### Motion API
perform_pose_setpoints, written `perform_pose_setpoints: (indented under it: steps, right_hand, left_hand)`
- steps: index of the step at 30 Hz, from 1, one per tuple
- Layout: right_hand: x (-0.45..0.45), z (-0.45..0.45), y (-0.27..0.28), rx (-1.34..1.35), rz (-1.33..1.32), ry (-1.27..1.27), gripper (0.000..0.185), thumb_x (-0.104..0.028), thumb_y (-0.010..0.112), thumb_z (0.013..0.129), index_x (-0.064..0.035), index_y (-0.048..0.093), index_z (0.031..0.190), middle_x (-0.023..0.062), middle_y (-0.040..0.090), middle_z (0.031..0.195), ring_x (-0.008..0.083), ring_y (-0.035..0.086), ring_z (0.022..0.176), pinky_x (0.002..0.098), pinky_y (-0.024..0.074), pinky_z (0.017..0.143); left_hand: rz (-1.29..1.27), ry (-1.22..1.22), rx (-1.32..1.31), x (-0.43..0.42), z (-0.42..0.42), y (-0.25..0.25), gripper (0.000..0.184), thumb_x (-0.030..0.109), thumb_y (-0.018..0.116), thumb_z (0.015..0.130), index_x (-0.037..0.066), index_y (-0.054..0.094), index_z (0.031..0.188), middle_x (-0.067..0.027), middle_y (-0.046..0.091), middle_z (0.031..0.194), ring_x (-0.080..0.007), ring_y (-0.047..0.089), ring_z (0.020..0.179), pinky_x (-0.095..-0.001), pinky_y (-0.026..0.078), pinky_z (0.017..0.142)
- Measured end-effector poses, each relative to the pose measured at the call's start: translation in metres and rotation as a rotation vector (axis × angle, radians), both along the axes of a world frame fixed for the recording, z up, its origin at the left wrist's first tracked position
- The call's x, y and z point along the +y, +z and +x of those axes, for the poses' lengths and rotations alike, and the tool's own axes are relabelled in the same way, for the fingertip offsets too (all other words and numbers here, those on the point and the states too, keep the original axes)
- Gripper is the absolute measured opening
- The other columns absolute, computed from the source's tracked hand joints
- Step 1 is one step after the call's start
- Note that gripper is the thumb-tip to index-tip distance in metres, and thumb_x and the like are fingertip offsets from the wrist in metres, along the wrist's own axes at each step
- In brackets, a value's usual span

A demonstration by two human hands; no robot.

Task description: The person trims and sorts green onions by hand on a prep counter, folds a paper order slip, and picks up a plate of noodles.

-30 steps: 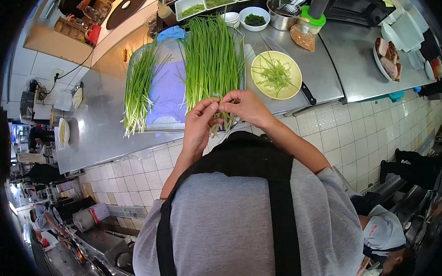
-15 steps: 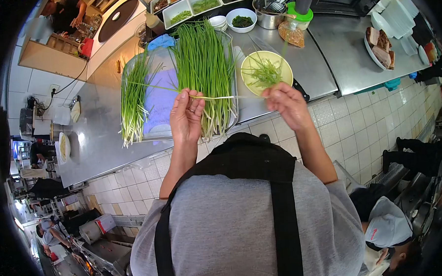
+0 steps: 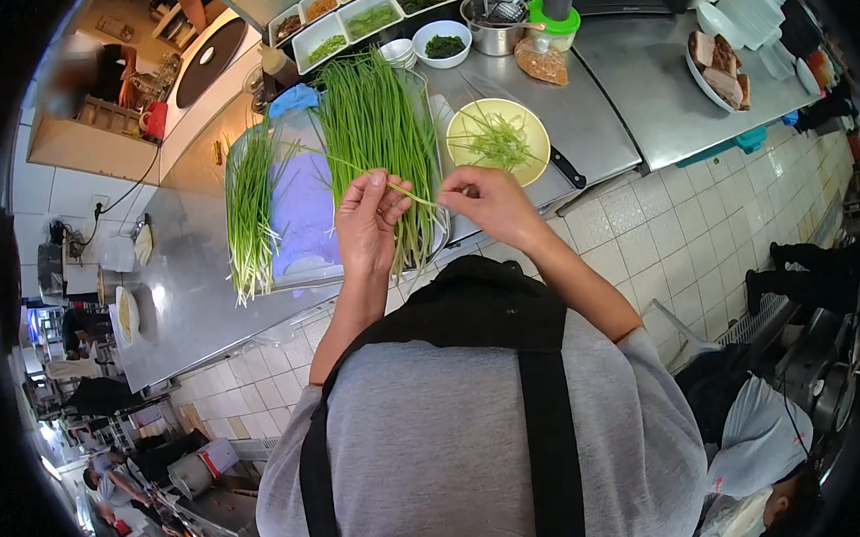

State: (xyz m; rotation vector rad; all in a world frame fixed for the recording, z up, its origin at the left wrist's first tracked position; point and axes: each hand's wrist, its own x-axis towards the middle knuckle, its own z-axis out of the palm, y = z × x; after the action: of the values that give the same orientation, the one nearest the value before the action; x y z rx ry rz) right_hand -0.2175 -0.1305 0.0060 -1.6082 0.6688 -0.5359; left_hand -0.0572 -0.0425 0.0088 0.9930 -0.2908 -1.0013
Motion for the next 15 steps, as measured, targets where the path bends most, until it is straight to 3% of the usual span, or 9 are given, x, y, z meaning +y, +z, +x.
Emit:
perform_pose_setpoints:
  steps: [4, 10, 15]
  right_hand:
    - [0.007, 0.013, -0.007, 0.010, 0.011, -0.060, 0.014, -0.014, 0.066, 0.078, -0.0007, 0.063, 0.082, 0.0005, 0.058, 0.065, 0.0054, 0.050, 0.058, 0.0223, 0.0423, 0.054]
    - [0.004, 0.018, -0.016, -0.027, 0.032, -0.061, 0.016, -0.014, 0.066, 0.078, 0.0004, 0.063, 0.083, 0.0011, 0.059, 0.067, 0.0062, 0.052, 0.060, 0.0226, 0.0443, 0.057]
    - [-0.001, 0.014, -0.013, 0.028, 0.183, 0.018, 0.016, -0.016, 0.065, 0.080, -0.0006, 0.063, 0.081, -0.0004, 0.056, 0.062, 0.0051, 0.047, 0.053, 0.0212, 0.0388, 0.049]
  left_hand:
    - [-0.015, -0.011, -0.024, -0.002, -0.006, 0.001, 0.011, 0.013, 0.060, 0.085, 0.003, 0.058, 0.091, -0.0088, 0.063, 0.082, -0.0185, 0.065, 0.075, -0.0254, 0.054, 0.061]
    - [-0.031, -0.007, -0.010, -0.001, -0.007, 0.001, 0.012, 0.012, 0.060, 0.085, 0.002, 0.057, 0.090, -0.0096, 0.063, 0.081, -0.0191, 0.065, 0.073, -0.0253, 0.054, 0.061]
    - [-0.008, -0.008, -0.026, -0.001, -0.006, 0.001, 0.012, 0.011, 0.061, 0.084, 0.001, 0.058, 0.090, -0.0098, 0.063, 0.081, -0.0177, 0.064, 0.072, -0.0246, 0.053, 0.060]
